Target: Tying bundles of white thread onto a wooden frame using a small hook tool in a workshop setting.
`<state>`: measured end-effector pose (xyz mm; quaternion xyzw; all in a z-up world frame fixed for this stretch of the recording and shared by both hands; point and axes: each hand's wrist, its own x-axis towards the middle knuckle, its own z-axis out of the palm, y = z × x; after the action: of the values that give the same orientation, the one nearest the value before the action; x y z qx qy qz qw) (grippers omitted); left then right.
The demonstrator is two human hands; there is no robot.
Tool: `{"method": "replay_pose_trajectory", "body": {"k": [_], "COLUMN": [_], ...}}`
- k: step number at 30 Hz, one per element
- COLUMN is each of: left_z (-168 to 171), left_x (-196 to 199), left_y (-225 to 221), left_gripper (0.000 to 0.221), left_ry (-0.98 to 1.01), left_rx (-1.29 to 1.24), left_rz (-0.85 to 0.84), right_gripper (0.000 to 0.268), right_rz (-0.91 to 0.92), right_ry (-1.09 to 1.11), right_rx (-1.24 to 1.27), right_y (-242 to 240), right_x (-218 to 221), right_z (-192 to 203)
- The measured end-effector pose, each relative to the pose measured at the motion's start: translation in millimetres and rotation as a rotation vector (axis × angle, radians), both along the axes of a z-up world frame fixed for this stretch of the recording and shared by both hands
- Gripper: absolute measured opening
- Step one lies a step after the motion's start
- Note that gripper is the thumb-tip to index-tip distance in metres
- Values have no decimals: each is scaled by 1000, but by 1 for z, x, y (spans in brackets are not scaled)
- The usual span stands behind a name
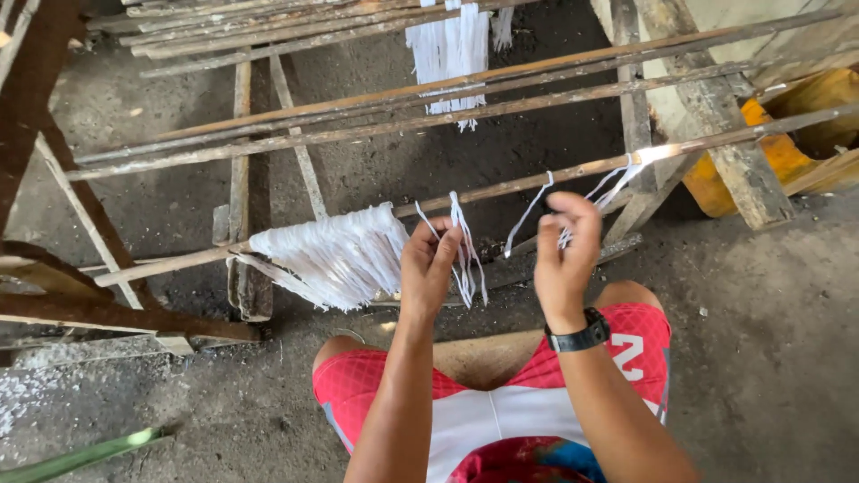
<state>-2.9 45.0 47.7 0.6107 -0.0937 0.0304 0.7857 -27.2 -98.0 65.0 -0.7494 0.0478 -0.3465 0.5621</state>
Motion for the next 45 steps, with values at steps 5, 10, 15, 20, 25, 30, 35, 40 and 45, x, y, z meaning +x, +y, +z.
{"method": "replay_pose_trajectory", "body": {"k": [5, 10, 15, 20, 25, 30, 35, 40, 45], "left_z": [3, 0, 6, 15, 25, -15, -19, 21, 43], "left_x": [-15, -19, -20, -21, -27, -40, -66, -60, -61], "left_y": [2, 8, 11, 9, 8, 15, 14, -6, -5], "left_gripper": [16, 14, 14, 19, 22, 20, 16, 33, 25], "left_ry": [-2, -18, -48, -59, 4, 34, -248, -503, -640], "left_rx": [41, 312, 410, 351, 95, 388, 517, 459, 501], "left_rz": [15, 155, 219, 191, 357, 342, 681, 701, 774], "right_gripper": [23, 12, 11, 15, 16, 13, 5, 8, 9], "right_rz": [442, 503, 458, 430, 348, 384, 454, 481, 410], "right_ry": [171, 212, 250, 257, 283, 306, 261, 152, 111], "right_rx": [-25, 115, 137, 354, 570, 642, 623, 338, 198], "right_y": [16, 24, 25, 22, 18, 16, 12, 8, -5], "right_x": [0, 4, 11, 14, 27, 7, -13, -20, -17], "right_z": [-9, -11, -8, -11, -15, 2, 8, -3, -2]}}
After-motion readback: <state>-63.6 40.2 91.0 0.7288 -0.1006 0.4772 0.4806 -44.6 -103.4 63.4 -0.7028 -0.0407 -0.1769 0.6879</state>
